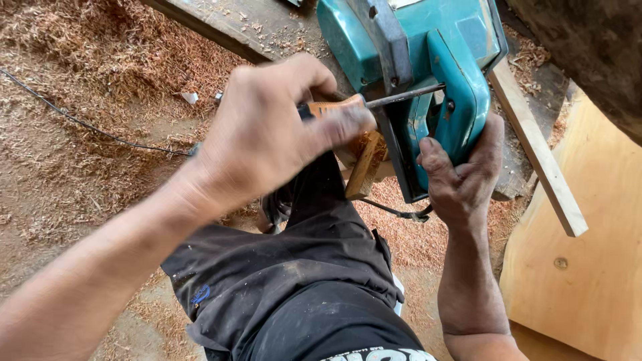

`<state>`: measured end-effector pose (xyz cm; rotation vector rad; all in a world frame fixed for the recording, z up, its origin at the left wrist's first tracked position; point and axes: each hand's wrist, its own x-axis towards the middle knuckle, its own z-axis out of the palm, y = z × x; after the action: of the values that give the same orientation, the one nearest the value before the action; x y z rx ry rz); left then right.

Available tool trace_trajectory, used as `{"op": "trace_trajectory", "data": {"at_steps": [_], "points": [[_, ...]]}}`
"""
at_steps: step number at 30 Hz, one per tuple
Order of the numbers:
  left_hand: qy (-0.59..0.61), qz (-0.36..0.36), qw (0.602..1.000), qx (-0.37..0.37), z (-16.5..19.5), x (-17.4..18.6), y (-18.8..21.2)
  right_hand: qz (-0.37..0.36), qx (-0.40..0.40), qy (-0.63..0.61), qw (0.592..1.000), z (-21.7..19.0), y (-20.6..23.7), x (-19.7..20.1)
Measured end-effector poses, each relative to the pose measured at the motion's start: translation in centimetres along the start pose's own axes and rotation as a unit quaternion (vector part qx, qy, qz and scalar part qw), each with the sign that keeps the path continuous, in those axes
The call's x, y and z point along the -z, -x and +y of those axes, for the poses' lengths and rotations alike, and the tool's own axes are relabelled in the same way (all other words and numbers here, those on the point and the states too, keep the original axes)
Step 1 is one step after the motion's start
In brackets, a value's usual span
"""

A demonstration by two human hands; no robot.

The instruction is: The person sits on a stool and uses a screwdriver to tighten screws on a teal electric planer. They manipulate the tool's casing and fasteners, then place the screwdriver on a nearby workbench.

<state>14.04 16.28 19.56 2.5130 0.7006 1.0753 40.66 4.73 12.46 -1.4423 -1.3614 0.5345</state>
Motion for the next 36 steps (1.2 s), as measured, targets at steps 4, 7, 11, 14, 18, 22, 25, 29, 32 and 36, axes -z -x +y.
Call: {"op": "trace_trajectory", "data": {"at_steps": [4,7,11,14,18,22,25,29,32,36], "points": [[0.232,-0.135,0.958,0.106,-1.0,-0.2,-0.4,-0.006,0.007,0.001,1.000,-0.2,0.0,0.0],[-0.157,-0.104,0.978,-0.090,-1.1,0.3,-0.8,-0.002,0.004,0.005,1.000,-0.2,0.1,0.1],[-0.441,0.036,0.861,-0.250,0.1,1.3,-1.0,-0.001,0.004,-0.009,1.000,-0.1,0.1,0.0],[-0.212,-0.028,0.975,-0.063,0.9,1.2,-1.3,0.003,0.003,0.004,1.000,-0.1,0.2,-0.1],[0.350,-0.148,0.834,0.400,0.0,1.3,-1.9,-0.007,0.001,-0.004,1.000,-0.4,0.1,-0.1],[-0.025,-0.120,0.991,0.059,-0.2,1.4,-1.5,0.000,-0.001,0.000,1.000,-0.6,0.0,-0.2],[-0.315,0.012,0.921,-0.231,-0.2,1.7,-0.9,0.005,-0.006,0.002,1.000,-0.7,0.0,-0.3],[-0.172,0.008,0.976,-0.130,0.0,0.8,-0.7,-0.002,0.010,0.006,1.000,-0.5,-0.2,-0.2],[0.232,-0.068,0.937,0.250,-0.3,0.4,-0.8,-0.006,0.009,-0.001,1.000,-0.3,-0.2,-0.1],[0.126,-0.153,0.971,0.136,-0.7,0.7,-1.1,-0.012,0.021,0.010,1.000,-0.3,-0.2,0.0]]}}
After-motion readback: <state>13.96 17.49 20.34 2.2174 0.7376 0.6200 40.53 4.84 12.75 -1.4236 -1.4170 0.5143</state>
